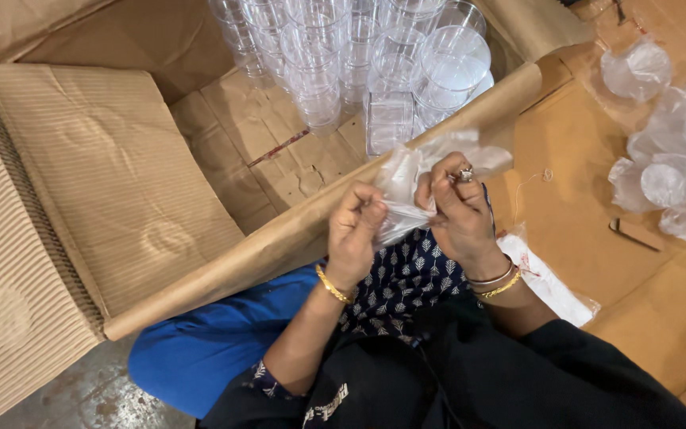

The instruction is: The person sits on the floor with a large cardboard box of clear plastic cups. They pull cups from stacks, tear off the surrounding plastic packaging film, and place the unwrapped cups back into stacks inside the box, discarding the plastic wrap on the floor beside them.

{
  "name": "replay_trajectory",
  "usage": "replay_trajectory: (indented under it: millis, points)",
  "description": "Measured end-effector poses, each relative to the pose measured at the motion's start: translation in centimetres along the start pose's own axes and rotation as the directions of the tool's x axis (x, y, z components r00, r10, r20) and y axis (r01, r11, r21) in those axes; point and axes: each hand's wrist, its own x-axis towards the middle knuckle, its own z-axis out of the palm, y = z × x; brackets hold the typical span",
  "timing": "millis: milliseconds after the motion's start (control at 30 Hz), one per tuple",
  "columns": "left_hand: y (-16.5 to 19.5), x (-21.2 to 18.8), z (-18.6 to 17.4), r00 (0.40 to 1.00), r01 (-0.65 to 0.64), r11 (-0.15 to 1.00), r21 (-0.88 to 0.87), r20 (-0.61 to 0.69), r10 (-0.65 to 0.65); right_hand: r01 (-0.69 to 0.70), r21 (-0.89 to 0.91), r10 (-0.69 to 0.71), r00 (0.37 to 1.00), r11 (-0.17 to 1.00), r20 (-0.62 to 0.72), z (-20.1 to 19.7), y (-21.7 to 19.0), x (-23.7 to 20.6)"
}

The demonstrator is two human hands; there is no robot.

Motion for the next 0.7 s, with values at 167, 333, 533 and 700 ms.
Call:
replay_trajectory:
  millis: [167,333,533,700]
  points:
    - [0.3,-0.2,0.2,0.999,-0.004,0.994,0.114,-0.034,0.007,0.126,-0.336,-0.195,0.965,0.933,-0.178,0.8,0.6,0.1]
    - [0.8,-0.2,0.2,0.989,-0.101,0.977,0.186,-0.087,0.119,0.154,-0.373,-0.134,0.988,0.915,0.079,1.0,-1.7,0.3]
    - [2.0,-0.6,1.1,0.995,-0.100,0.941,0.323,0.018,0.100,0.189,-0.619,-0.175,0.981,0.762,0.083,0.6,-1.9,-0.9]
    - [2.3,-0.4,1.5,0.993,-0.116,0.856,0.504,0.052,0.105,0.185,-0.533,-0.205,0.978,0.825,0.022,0.4,-0.8,-1.5]
